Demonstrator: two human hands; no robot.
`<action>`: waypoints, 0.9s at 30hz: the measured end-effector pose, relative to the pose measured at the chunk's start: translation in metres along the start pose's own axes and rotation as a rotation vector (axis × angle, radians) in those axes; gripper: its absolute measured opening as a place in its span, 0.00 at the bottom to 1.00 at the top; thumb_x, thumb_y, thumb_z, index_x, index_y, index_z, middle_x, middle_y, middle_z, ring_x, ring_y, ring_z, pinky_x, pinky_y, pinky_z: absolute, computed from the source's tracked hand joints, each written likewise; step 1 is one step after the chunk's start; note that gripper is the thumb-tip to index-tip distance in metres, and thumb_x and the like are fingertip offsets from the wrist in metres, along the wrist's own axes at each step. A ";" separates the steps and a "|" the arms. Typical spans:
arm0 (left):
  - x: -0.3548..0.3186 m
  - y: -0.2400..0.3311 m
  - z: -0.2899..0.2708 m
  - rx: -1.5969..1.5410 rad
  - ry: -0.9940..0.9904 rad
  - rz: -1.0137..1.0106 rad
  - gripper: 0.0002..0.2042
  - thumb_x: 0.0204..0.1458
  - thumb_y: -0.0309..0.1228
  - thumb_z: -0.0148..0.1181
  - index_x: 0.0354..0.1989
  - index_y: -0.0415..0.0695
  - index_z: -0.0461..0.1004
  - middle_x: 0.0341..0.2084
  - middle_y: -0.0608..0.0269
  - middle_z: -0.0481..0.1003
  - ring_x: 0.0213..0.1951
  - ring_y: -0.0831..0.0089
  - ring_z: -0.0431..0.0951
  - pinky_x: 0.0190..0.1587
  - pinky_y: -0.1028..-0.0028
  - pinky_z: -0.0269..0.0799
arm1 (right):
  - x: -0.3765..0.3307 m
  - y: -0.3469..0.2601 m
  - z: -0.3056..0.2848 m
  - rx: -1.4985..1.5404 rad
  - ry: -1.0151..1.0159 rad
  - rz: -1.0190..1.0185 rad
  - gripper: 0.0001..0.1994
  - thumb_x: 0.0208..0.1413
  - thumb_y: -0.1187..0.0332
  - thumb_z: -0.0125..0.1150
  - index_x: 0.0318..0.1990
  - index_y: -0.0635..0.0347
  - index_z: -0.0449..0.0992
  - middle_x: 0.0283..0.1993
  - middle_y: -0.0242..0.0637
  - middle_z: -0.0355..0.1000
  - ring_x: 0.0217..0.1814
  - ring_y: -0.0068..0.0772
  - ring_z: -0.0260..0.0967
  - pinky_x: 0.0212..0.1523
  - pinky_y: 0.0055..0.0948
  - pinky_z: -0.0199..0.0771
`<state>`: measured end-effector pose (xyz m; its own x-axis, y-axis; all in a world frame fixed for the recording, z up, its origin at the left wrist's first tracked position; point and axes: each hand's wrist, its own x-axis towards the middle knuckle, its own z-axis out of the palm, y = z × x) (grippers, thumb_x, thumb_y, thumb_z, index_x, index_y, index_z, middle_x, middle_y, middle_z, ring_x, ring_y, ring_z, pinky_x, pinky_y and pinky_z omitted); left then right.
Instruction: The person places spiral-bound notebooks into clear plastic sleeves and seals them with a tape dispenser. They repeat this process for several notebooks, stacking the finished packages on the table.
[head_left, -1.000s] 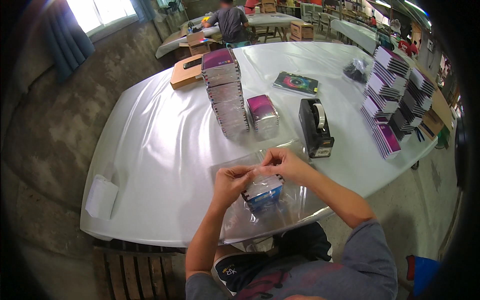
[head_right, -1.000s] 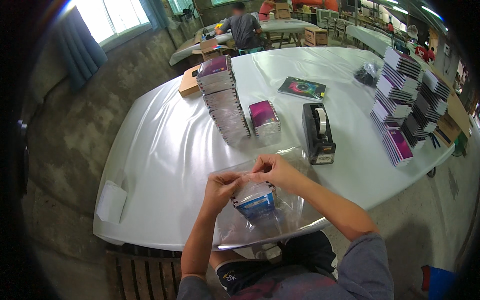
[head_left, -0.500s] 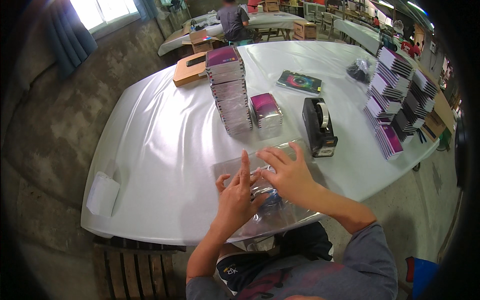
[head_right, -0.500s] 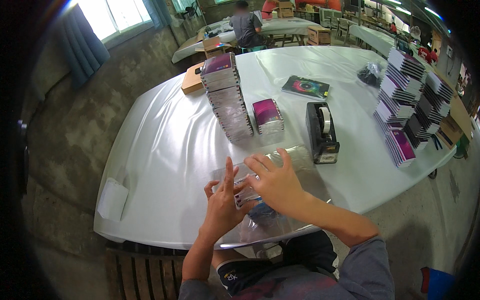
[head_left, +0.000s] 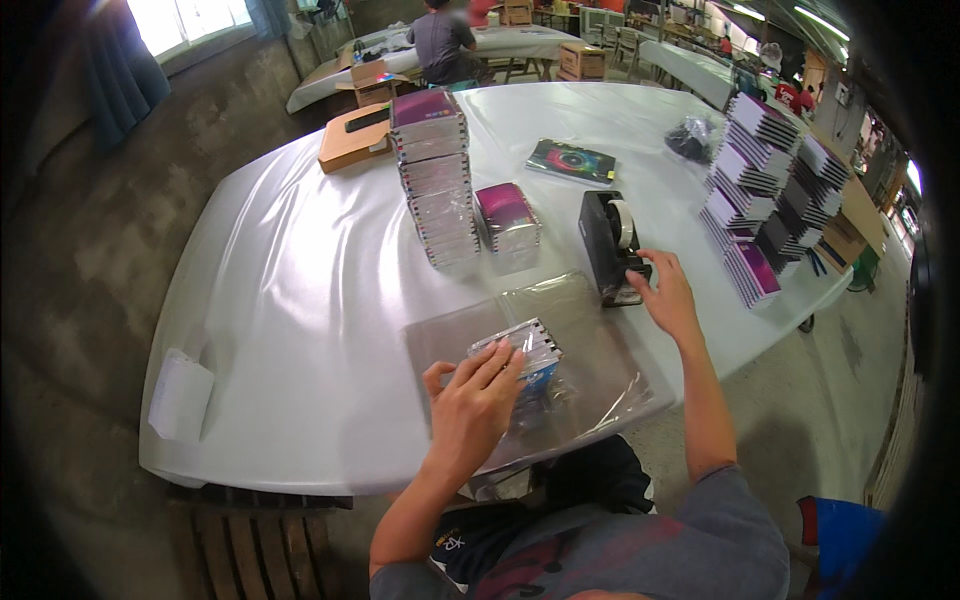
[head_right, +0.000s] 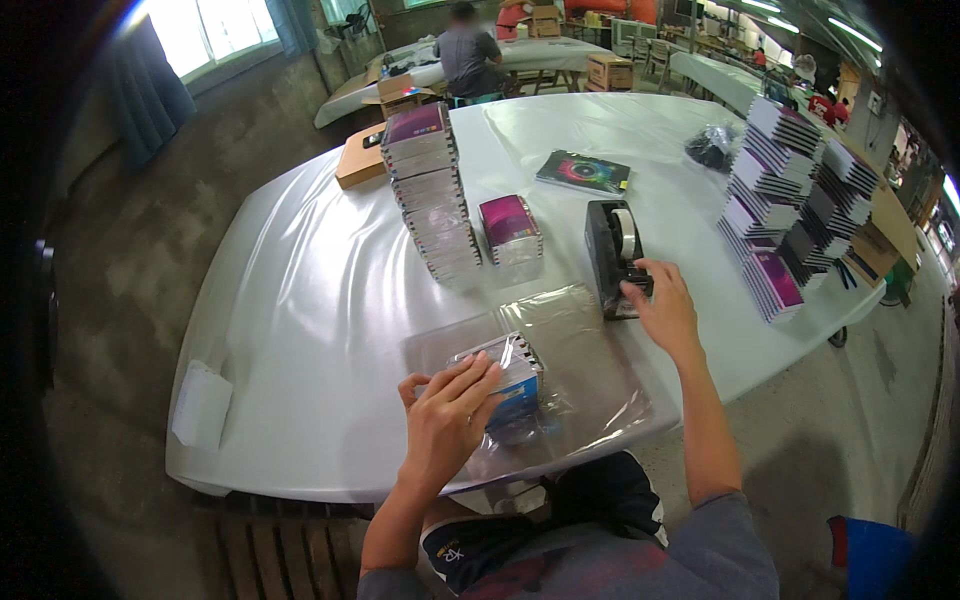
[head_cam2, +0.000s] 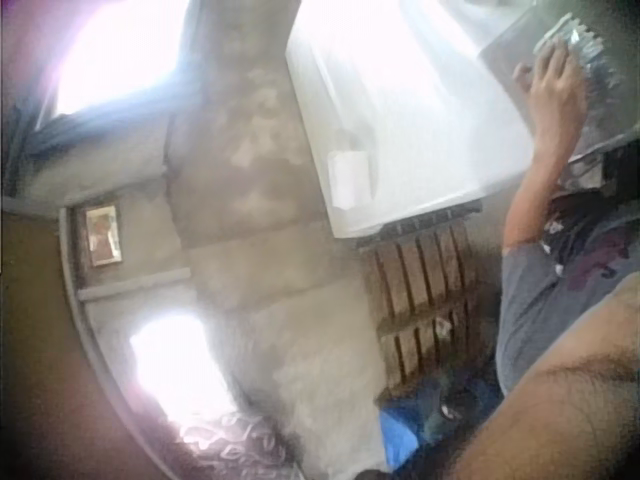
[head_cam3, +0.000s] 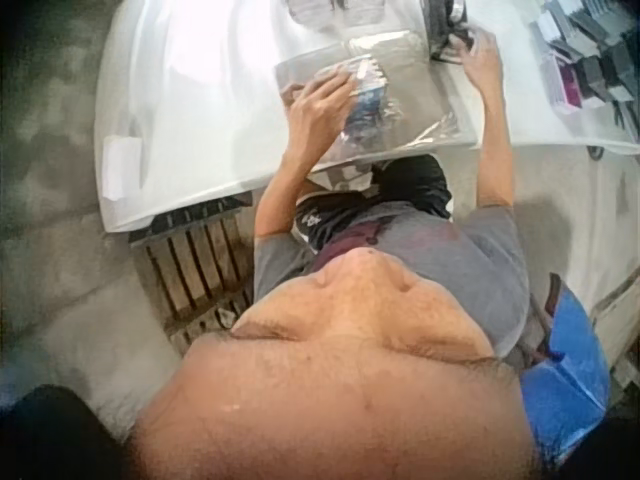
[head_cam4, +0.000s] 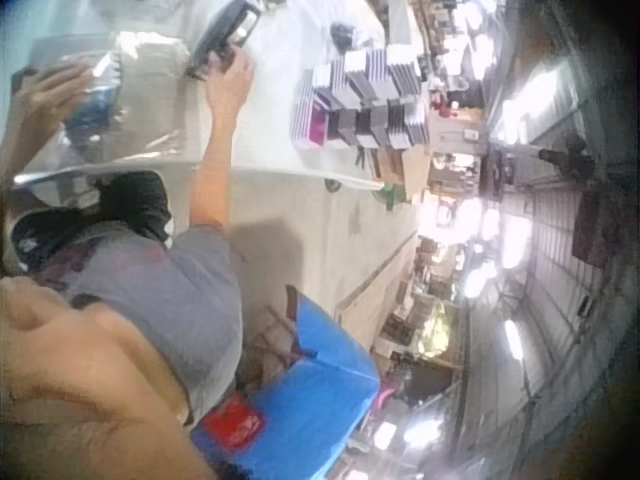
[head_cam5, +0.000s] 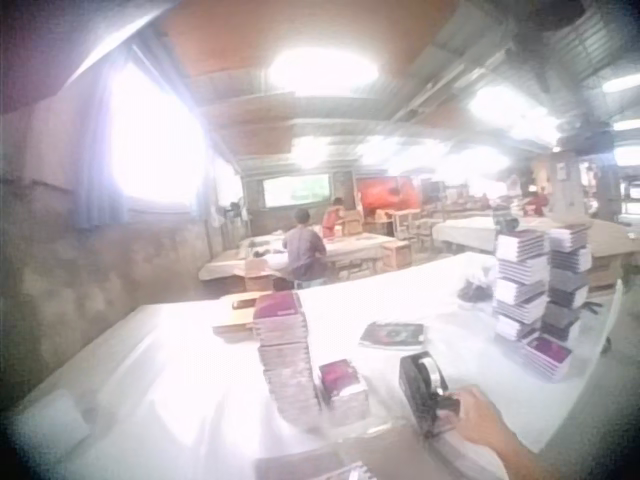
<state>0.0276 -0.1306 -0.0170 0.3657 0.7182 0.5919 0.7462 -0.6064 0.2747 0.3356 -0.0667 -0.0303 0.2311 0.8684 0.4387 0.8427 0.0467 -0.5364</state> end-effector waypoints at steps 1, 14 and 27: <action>0.000 0.000 0.001 0.001 0.007 0.007 0.13 0.46 0.33 0.65 0.42 0.51 0.79 0.46 0.69 0.77 0.47 0.76 0.75 0.50 0.67 0.52 | 0.006 0.027 0.010 -0.042 0.050 0.054 0.19 0.55 0.53 0.58 0.46 0.56 0.73 0.48 0.42 0.69 0.50 0.41 0.69 0.50 0.34 0.66; -0.001 0.000 -0.003 -0.006 -0.007 -0.009 0.13 0.48 0.33 0.63 0.43 0.51 0.79 0.46 0.67 0.77 0.48 0.75 0.75 0.50 0.66 0.52 | 0.036 0.044 0.030 0.934 -0.256 0.698 0.15 0.52 0.52 0.61 0.37 0.52 0.79 0.45 0.30 0.72 0.55 0.30 0.59 0.55 0.50 0.49; 0.000 0.002 -0.002 0.044 -0.020 -0.001 0.13 0.47 0.33 0.64 0.43 0.51 0.78 0.46 0.67 0.77 0.48 0.76 0.75 0.50 0.67 0.53 | -0.009 0.052 0.024 1.354 -0.135 0.583 0.23 0.54 0.60 0.58 0.55 0.60 0.68 0.43 0.28 0.68 0.48 0.26 0.62 0.54 0.38 0.57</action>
<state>0.0279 -0.1330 -0.0149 0.3759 0.7255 0.5765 0.7699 -0.5907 0.2415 0.3657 -0.0596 -0.0796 0.2601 0.9606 -0.0980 -0.4528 0.0317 -0.8911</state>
